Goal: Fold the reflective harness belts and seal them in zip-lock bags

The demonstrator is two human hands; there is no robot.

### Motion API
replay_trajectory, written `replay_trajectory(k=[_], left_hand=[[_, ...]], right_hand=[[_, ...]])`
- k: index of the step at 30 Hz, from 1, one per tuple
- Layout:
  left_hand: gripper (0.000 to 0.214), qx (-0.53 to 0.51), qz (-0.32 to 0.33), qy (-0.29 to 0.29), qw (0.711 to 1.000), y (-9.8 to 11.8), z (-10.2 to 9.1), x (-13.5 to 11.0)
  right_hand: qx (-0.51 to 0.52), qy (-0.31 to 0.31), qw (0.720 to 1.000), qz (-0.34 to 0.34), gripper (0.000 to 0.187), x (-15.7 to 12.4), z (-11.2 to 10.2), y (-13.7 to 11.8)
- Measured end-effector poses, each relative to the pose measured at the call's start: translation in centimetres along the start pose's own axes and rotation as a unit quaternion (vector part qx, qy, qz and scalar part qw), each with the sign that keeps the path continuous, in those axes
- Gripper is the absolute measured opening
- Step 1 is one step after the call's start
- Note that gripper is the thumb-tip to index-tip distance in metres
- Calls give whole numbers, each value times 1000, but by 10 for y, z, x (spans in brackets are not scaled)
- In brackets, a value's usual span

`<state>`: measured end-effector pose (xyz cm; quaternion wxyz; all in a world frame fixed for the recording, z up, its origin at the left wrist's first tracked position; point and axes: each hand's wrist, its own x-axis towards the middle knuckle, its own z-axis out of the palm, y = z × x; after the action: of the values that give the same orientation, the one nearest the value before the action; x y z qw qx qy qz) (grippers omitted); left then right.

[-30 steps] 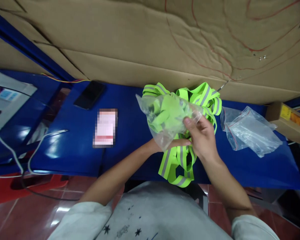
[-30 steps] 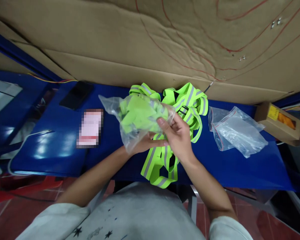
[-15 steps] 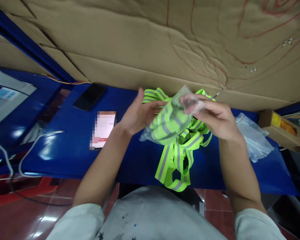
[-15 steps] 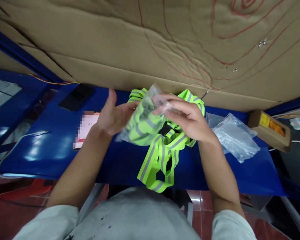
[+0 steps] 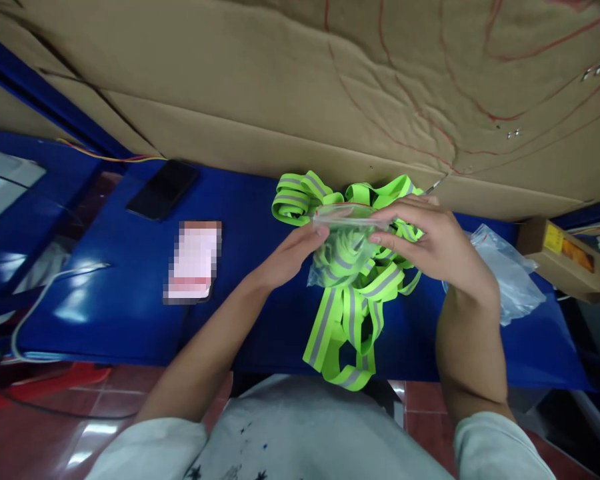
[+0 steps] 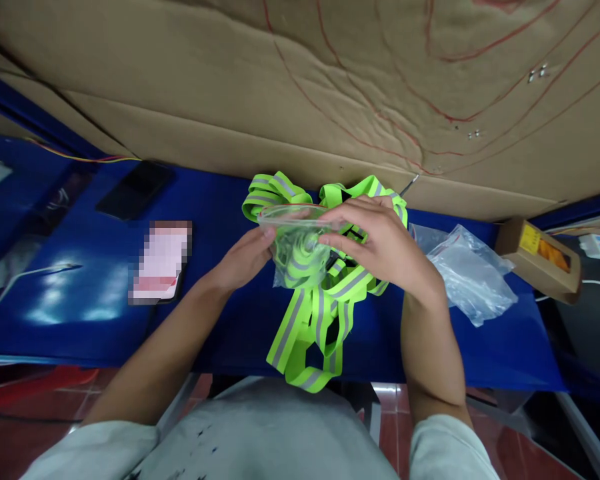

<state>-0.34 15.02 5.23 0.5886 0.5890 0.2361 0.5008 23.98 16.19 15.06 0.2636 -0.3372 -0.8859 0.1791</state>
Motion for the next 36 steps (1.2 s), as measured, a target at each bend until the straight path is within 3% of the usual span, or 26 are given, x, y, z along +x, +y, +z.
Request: replay_trajectory(k=[3, 6, 9, 12, 14, 16, 18, 20, 24, 26, 30, 33, 36], left_hand=[[38, 51, 33, 73, 996, 5, 5, -3], [37, 48, -3, 128, 991, 6, 9, -7], [39, -25, -44, 177, 983, 1, 10, -11], [38, -55, -63, 189, 978, -4, 11, -11], [39, -32, -83, 179, 980, -5, 11, -12], [43, 2, -102, 177, 979, -3, 10, -12], [45, 14, -106, 189, 976, -1, 7, -12], [44, 1, -98, 203, 974, 0, 4, -13], [39, -8, -86, 185, 979, 0, 2, -14], [39, 12, -88, 175, 981, -1, 4, -14], [39, 52, -77, 170, 981, 0, 8, -15], [38, 45, -71, 167, 982, 0, 10, -15], [39, 70, -68, 210, 973, -1, 7, -14]], right_hand=[[-13, 7, 1000, -4, 12, 1, 1, -3], [-21, 9, 1000, 7, 14, -2, -3, -5], [-17, -2, 1000, 17, 21, -11, -6, -5], [-15, -44, 999, 22, 32, -26, -3, -4], [-43, -69, 996, 40, 26, -37, -1, -4], [-102, -38, 991, 73, 17, -48, -1, -2], [-144, 51, 982, 108, 15, -56, -2, 0], [-95, 112, 981, 126, 17, -61, 1, 3], [140, 44, 978, 152, 44, -63, 31, 9], [210, 49, 960, 176, 34, -63, 51, 12], [231, 105, 946, 201, 21, -64, 74, 15], [214, 90, 953, 194, 20, -66, 76, 14], [185, 95, 962, 177, 18, -67, 73, 13]])
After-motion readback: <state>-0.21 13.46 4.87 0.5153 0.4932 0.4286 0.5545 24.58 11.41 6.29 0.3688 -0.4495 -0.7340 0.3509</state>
